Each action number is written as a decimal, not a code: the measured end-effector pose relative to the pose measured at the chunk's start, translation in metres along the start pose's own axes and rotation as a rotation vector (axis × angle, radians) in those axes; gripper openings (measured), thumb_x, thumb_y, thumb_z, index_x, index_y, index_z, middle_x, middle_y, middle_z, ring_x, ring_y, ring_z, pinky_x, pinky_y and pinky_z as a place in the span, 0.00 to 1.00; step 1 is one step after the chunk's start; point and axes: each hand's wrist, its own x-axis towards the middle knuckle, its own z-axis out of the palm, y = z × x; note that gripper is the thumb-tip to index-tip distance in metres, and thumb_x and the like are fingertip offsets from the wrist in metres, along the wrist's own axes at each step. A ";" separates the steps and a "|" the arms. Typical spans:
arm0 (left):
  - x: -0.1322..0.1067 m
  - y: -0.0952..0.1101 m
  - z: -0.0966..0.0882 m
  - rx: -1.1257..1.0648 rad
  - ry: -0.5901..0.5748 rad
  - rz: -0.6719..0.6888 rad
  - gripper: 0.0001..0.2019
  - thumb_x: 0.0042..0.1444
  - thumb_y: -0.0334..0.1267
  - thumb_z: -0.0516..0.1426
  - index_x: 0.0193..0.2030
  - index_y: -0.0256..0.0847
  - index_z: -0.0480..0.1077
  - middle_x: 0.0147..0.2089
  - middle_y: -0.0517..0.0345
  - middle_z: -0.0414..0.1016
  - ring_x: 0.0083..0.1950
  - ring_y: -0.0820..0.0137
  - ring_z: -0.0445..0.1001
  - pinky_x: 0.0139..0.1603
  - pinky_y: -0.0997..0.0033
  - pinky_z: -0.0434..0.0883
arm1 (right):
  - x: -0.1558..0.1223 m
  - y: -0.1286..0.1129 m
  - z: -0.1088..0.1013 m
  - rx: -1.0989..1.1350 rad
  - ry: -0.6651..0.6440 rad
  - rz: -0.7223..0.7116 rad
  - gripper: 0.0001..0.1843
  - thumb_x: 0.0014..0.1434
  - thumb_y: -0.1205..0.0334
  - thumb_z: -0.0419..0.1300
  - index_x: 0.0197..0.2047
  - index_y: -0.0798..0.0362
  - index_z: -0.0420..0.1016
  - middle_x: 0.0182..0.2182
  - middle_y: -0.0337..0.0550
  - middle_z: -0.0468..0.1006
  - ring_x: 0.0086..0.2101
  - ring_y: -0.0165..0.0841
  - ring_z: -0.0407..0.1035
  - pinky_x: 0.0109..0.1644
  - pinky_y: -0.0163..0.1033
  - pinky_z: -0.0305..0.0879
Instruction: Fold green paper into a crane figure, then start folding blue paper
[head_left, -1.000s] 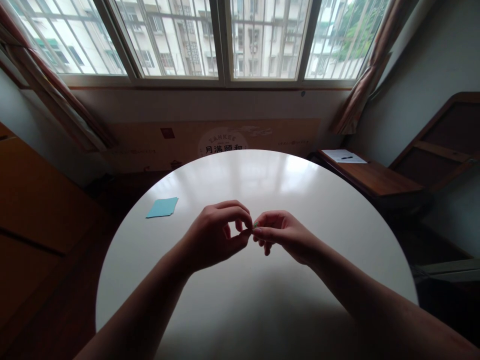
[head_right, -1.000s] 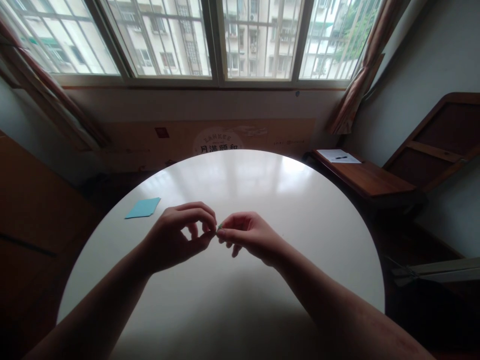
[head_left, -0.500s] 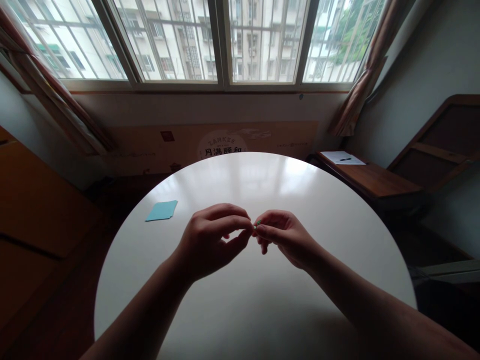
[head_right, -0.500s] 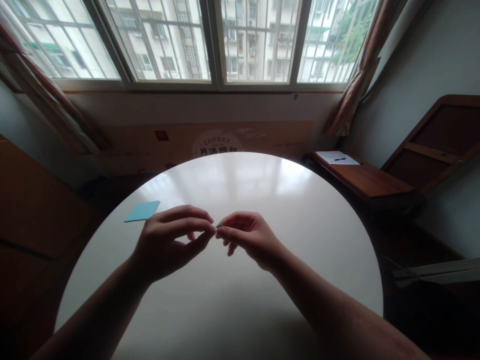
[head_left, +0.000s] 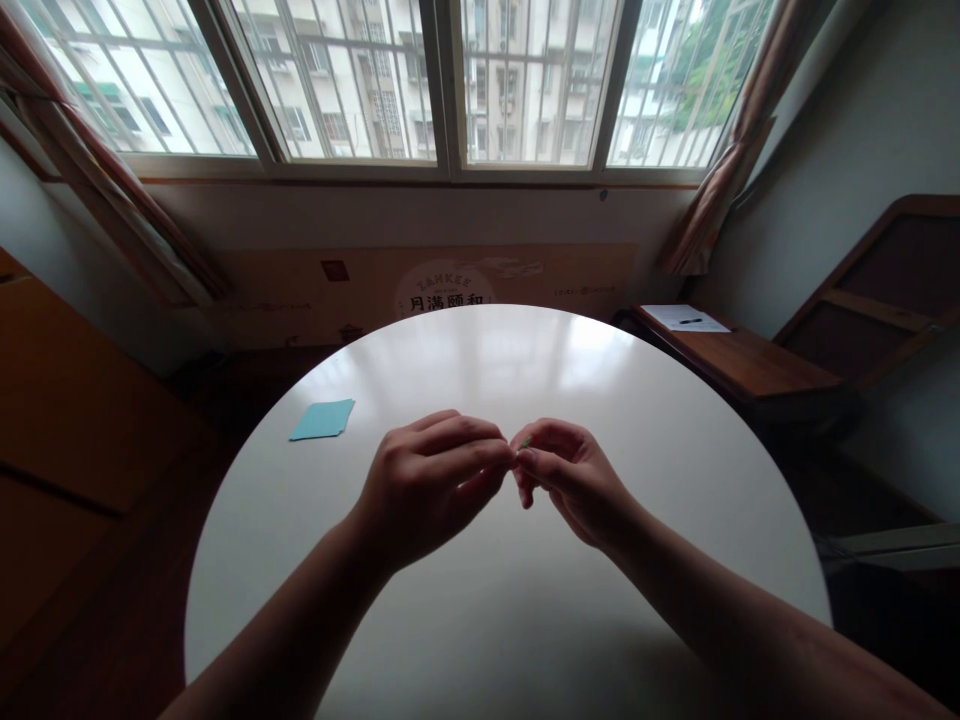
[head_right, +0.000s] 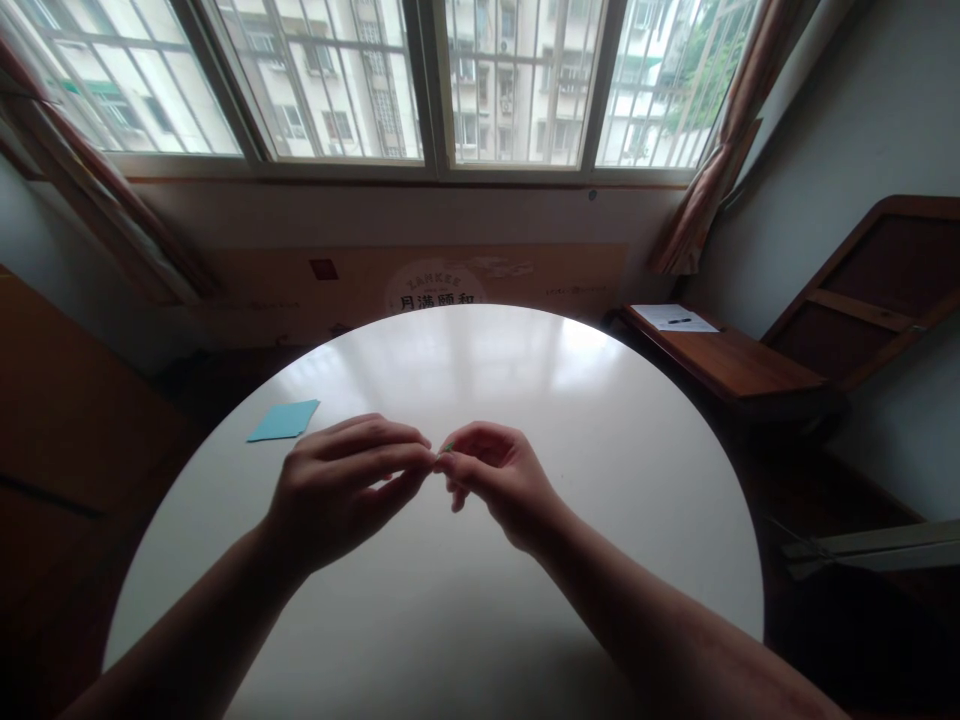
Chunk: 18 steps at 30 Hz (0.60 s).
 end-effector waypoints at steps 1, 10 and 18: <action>0.000 0.001 0.000 0.018 0.002 0.008 0.06 0.56 0.26 0.64 0.37 0.41 0.76 0.36 0.57 0.80 0.33 0.71 0.76 0.34 0.72 0.72 | 0.000 0.000 0.001 -0.009 0.010 -0.013 0.05 0.54 0.61 0.71 0.31 0.51 0.81 0.23 0.37 0.75 0.23 0.28 0.66 0.25 0.34 0.66; -0.006 0.002 0.008 0.072 0.005 0.008 0.07 0.57 0.27 0.63 0.41 0.43 0.76 0.38 0.56 0.81 0.35 0.70 0.76 0.35 0.71 0.73 | -0.003 -0.004 0.010 -0.039 0.139 -0.082 0.04 0.52 0.68 0.64 0.27 0.53 0.77 0.24 0.36 0.74 0.20 0.25 0.63 0.23 0.32 0.61; -0.005 0.002 0.020 -0.275 0.133 -0.451 0.01 0.57 0.31 0.63 0.34 0.38 0.78 0.35 0.54 0.79 0.28 0.75 0.74 0.20 0.80 0.71 | -0.001 -0.007 0.009 -0.047 0.306 -0.059 0.05 0.55 0.61 0.67 0.30 0.53 0.79 0.25 0.38 0.76 0.22 0.27 0.64 0.22 0.32 0.61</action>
